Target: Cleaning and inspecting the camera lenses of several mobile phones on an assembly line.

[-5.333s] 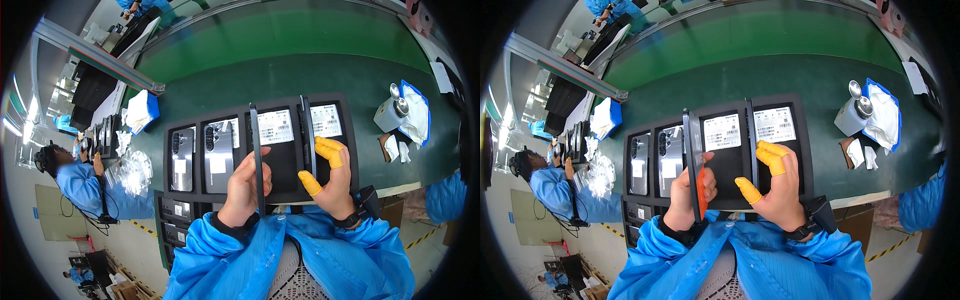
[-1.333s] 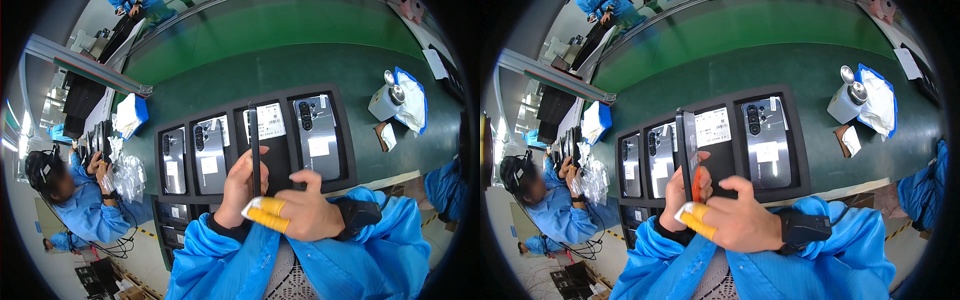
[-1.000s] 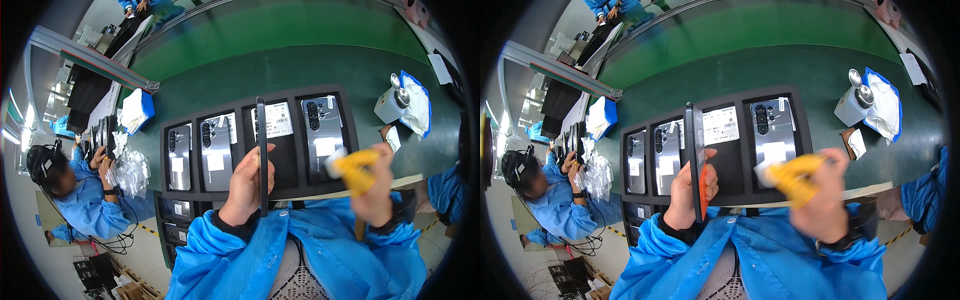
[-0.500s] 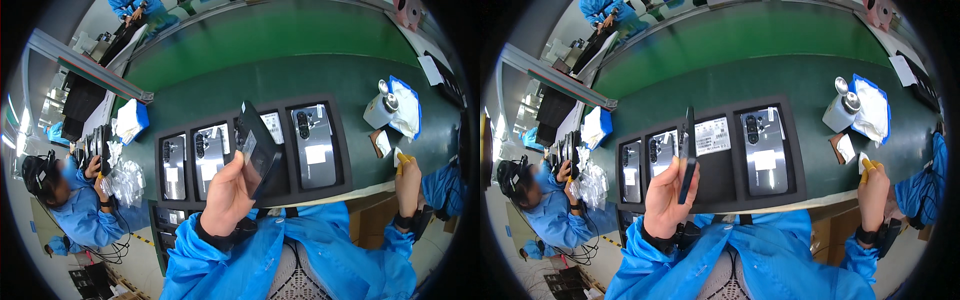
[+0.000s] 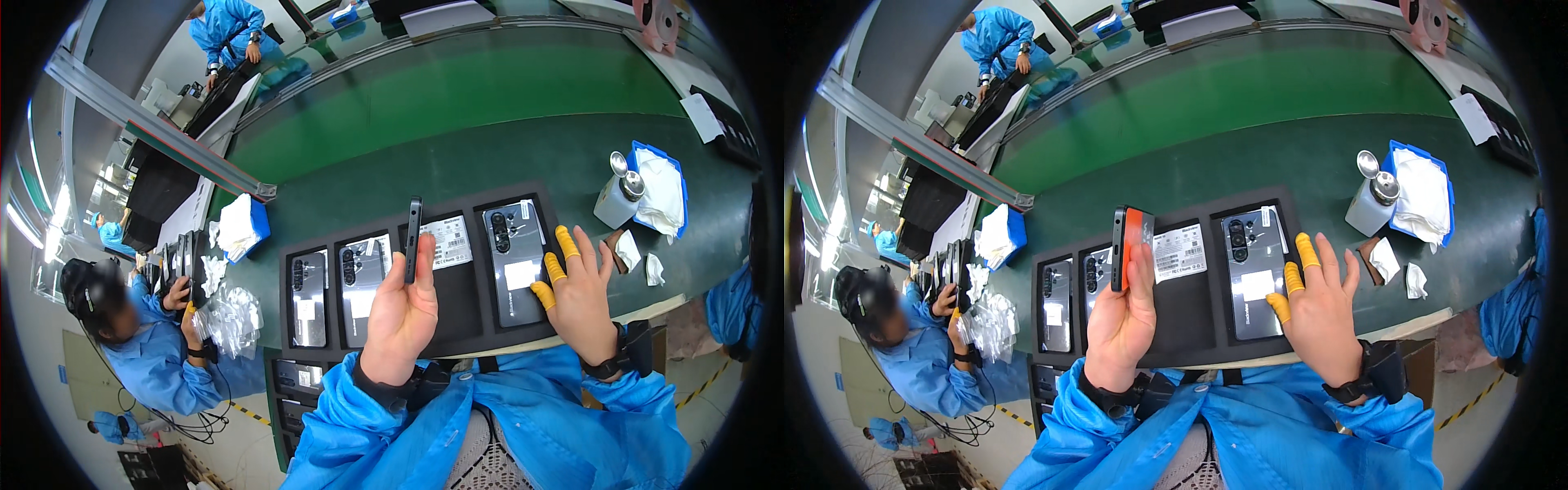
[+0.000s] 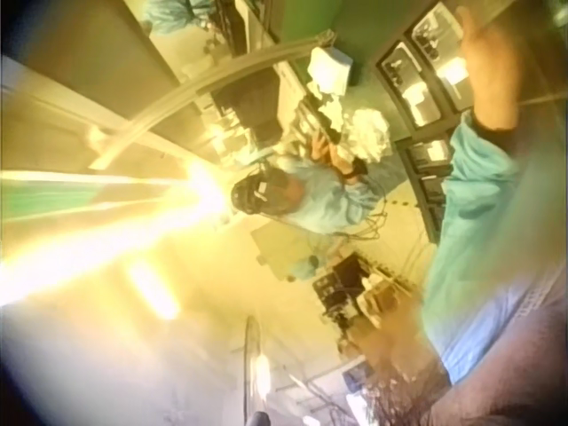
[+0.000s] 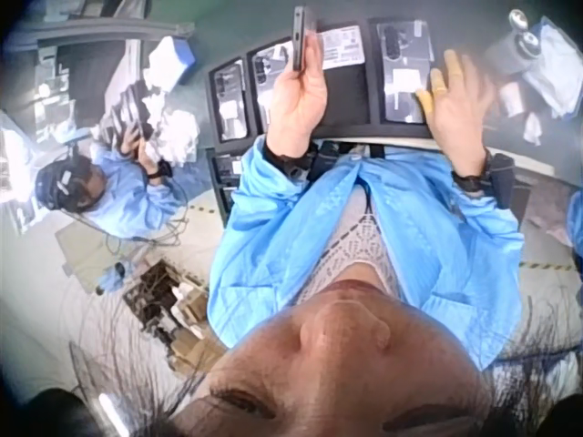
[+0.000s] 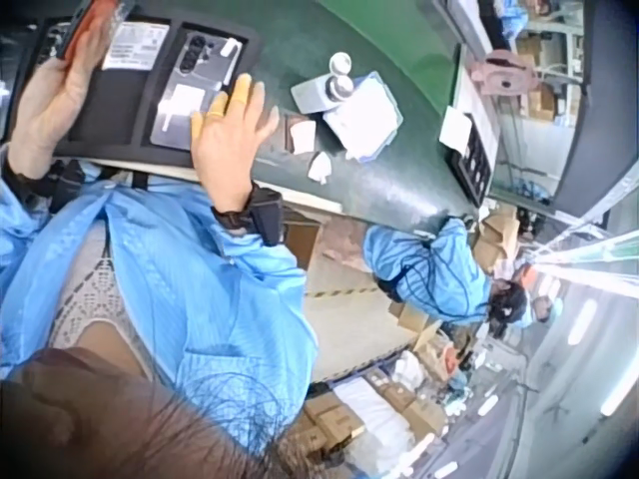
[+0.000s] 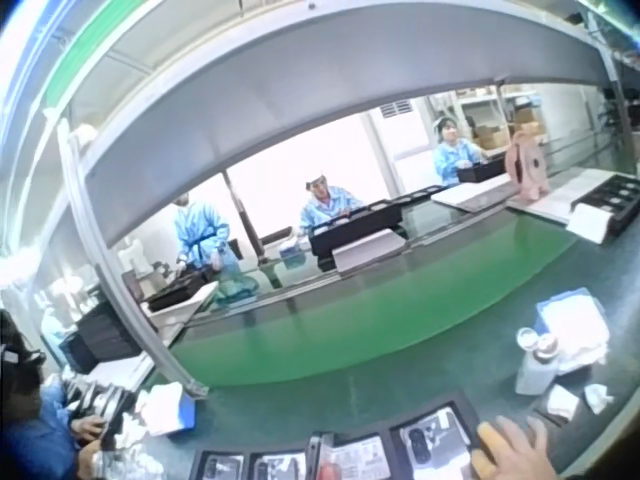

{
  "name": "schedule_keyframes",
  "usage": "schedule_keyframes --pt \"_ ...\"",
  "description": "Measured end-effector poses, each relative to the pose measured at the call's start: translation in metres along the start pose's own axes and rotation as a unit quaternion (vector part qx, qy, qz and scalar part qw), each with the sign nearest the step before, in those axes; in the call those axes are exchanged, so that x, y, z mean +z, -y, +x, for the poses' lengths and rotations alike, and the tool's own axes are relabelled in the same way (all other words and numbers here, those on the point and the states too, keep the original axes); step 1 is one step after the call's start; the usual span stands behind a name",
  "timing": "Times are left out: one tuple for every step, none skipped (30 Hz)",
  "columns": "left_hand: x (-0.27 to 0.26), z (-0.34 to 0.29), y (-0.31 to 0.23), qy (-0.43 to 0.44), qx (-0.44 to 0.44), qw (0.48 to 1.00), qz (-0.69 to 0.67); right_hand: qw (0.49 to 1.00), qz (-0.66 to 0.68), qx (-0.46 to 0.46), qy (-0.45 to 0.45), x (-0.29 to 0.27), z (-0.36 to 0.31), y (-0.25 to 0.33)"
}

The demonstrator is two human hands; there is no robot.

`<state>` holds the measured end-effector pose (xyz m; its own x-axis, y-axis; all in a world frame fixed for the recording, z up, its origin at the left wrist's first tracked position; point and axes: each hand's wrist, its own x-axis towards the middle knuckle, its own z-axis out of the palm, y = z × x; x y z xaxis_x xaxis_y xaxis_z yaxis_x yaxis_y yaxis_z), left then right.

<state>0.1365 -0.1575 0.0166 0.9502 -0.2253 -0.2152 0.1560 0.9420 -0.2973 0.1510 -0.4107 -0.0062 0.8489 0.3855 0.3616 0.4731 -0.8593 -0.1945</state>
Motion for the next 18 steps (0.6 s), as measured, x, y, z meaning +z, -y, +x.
schedule_keyframes --pt "0.001 0.000 0.002 0.001 0.003 1.000 0.001 1.000 -0.011 0.005 0.001 0.002 0.000 0.002" --pt "0.002 0.001 0.004 0.018 0.015 1.000 0.014 1.000 -0.009 0.003 0.001 0.004 0.000 0.003" --pt "0.002 0.001 0.005 0.035 0.025 0.999 0.025 1.000 -0.005 0.005 0.021 0.005 -0.001 0.004" --pt "0.002 0.000 0.005 0.035 0.027 0.999 0.025 0.999 -0.002 0.008 0.041 0.006 -0.002 0.005" --pt "0.003 0.000 0.005 0.041 0.017 0.999 0.016 0.999 -0.001 0.006 0.042 0.009 -0.002 0.006" --pt "0.003 0.000 0.005 0.048 0.007 0.999 0.007 0.999 0.027 0.012 0.031 0.011 -0.003 0.006" --pt "0.003 0.000 0.005 0.047 0.007 0.999 0.006 0.998 0.056 0.018 0.020 0.013 -0.003 0.007" --pt "0.003 -0.001 0.006 0.042 0.008 0.999 0.005 0.998 0.056 0.018 0.021 0.011 -0.003 0.008" --pt "0.002 -0.001 0.005 0.036 0.008 0.999 0.004 0.999 0.048 0.022 -0.004 0.009 -0.001 0.011" --pt "0.001 -0.001 0.003 0.035 0.010 0.999 0.002 0.998 0.040 0.028 -0.028 0.007 0.000 0.012" --pt "-0.001 -0.001 0.001 0.017 0.025 0.999 0.016 0.999 0.025 0.042 0.002 0.005 -0.003 0.012" --pt "-0.004 0.000 0.001 -0.001 0.036 0.999 0.030 0.999 0.023 0.044 0.004 0.005 -0.004 0.013" --pt "-0.006 0.000 0.000 -0.003 0.033 0.999 0.027 0.998 0.033 0.043 0.013 0.005 -0.004 0.014" --pt "-0.007 0.000 -0.003 -0.003 0.046 0.997 0.058 0.998 0.042 0.043 0.022 0.005 -0.004 0.016" --pt "-0.009 0.001 -0.002 -0.007 0.056 0.995 0.084 0.998 0.052 0.042 0.001 0.006 -0.005 0.014" --pt "-0.008 0.001 -0.002 0.018 0.047 0.991 0.125 0.996 0.075 0.042 -0.013 0.004 -0.005 0.012" --pt "-0.006 0.000 0.000 0.008 0.068 0.983 0.171 0.991 0.122 0.052 -0.019 0.002 -0.003 0.012" --pt "-0.004 -0.003 0.002 -0.003 0.091 0.972 0.218 0.983 0.170 0.061 -0.026 0.000 -0.001 0.013"
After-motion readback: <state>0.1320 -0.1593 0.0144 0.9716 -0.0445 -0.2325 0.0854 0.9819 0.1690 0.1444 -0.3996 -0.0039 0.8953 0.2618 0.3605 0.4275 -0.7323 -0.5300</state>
